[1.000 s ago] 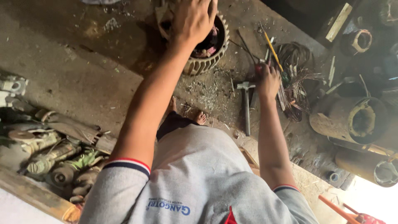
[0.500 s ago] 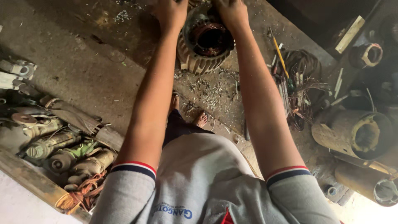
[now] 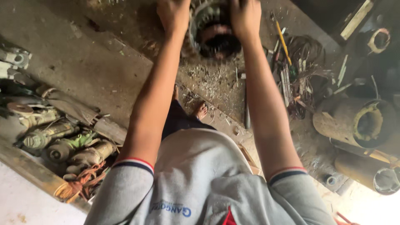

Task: The person repeatedly inserts a metal rod into the stator of an electrical motor, then removes it and reinserts it multiple times. The person also uses a screwdriver to adjust or probe the motor's internal components.

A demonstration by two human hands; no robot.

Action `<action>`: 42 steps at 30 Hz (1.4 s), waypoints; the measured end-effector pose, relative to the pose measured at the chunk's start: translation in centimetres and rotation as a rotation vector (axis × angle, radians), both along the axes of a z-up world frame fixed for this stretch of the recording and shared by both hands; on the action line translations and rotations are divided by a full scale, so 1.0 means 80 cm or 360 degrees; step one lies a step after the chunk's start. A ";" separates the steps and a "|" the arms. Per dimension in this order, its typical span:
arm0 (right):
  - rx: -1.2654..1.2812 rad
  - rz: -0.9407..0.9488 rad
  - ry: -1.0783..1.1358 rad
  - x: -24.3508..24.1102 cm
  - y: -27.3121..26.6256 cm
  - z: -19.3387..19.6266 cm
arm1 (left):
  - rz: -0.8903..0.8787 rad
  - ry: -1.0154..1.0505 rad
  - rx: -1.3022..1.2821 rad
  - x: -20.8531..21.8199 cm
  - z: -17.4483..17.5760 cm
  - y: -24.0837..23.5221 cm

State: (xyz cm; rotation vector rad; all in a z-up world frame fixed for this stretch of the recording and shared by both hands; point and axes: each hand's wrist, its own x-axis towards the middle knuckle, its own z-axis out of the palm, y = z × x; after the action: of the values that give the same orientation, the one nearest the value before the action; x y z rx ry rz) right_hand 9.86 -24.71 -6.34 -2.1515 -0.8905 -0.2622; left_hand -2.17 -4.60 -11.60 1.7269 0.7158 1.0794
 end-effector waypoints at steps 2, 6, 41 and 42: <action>0.0250 0.0060 0.0034 -0.042 -0.029 0.027 | -0.0064 -0.0287 0.0110 -0.031 0.035 -0.037; 0.0491 0.0134 0.0298 -0.114 -0.083 0.050 | -0.0185 -0.0165 -0.0102 -0.084 0.089 -0.104; 0.1336 -0.0390 0.0708 -0.261 -0.116 -0.037 | -0.1199 -0.0770 0.0312 -0.139 0.013 -0.121; 0.1269 -0.0333 0.0686 -0.250 -0.110 -0.038 | -0.1201 -0.0787 0.0335 -0.130 0.009 -0.111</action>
State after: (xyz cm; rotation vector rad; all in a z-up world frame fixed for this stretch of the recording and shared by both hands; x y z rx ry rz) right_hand -10.17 -33.51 -9.39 -1.4582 -0.2356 -0.1984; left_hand -12.55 -13.52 -10.85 1.5891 -0.3564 0.9828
